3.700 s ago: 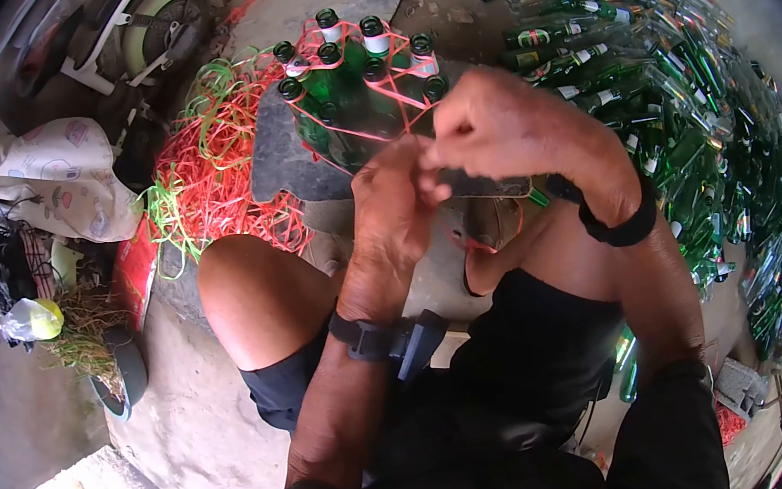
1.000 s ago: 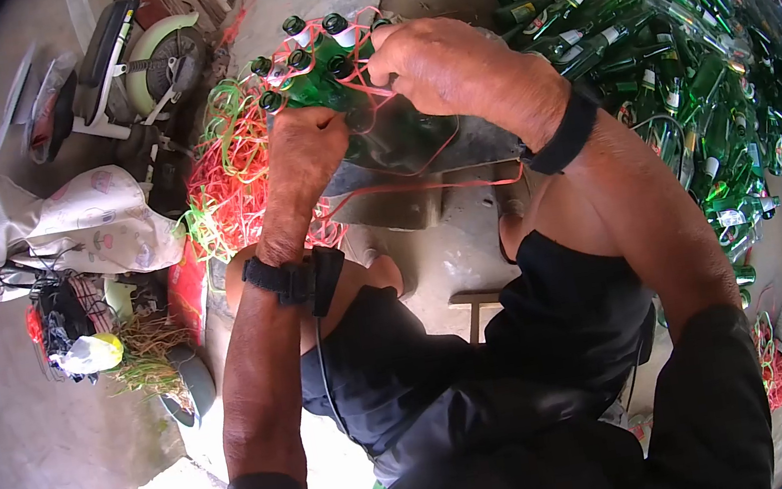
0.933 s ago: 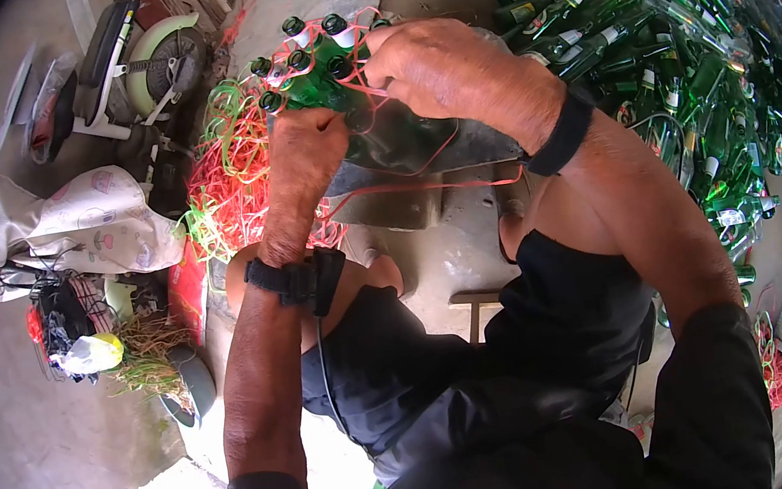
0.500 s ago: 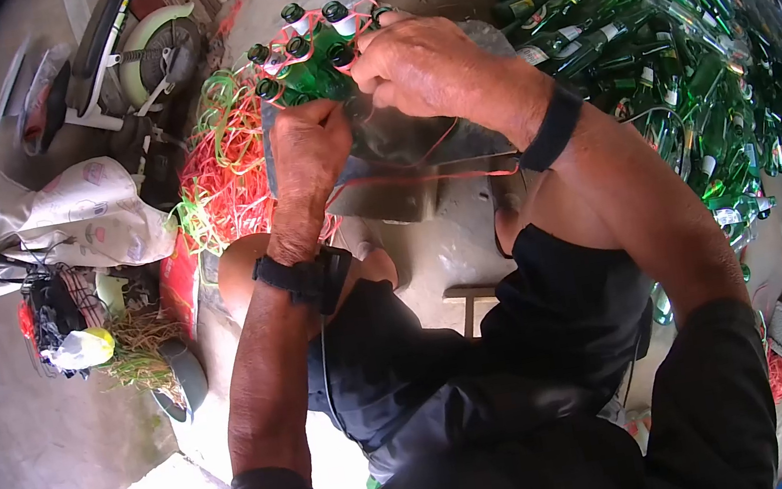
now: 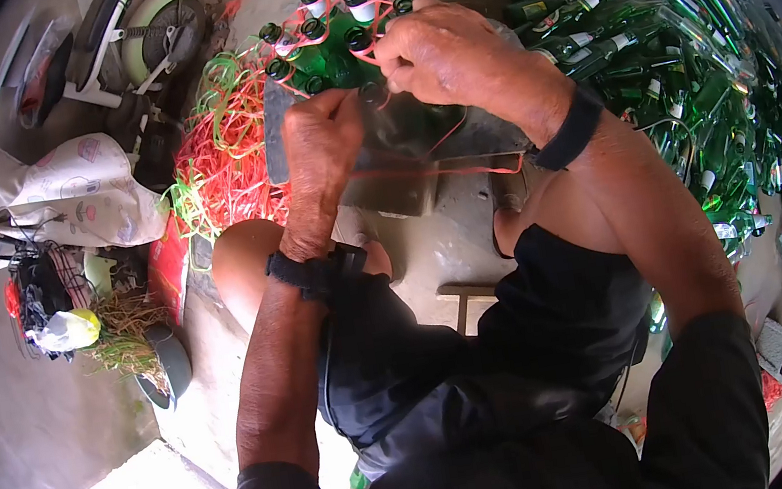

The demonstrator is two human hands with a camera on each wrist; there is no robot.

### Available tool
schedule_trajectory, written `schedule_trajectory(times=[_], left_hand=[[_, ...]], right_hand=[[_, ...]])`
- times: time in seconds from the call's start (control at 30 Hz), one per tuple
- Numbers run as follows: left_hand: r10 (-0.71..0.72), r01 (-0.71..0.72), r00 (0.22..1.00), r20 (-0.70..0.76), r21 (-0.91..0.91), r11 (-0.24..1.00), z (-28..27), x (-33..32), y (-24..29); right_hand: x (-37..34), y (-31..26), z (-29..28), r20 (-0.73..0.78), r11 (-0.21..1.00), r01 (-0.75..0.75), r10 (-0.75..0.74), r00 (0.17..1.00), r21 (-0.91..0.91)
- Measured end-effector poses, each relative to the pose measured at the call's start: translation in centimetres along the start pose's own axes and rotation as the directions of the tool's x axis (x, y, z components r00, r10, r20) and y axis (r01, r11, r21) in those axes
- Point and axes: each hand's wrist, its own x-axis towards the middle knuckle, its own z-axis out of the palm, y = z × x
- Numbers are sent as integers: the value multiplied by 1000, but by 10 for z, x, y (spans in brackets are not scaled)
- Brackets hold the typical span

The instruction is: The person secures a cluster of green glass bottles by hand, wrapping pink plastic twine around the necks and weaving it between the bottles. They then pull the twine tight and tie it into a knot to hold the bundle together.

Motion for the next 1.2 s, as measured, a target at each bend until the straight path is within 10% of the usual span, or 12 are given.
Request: schedule_trajectory(times=[1.2], left_hand=[[-1,-35,987,-161,-220,975,17,-22,-3]], right_hand=[[9,2,-6,125,993,8,7,992,-121]])
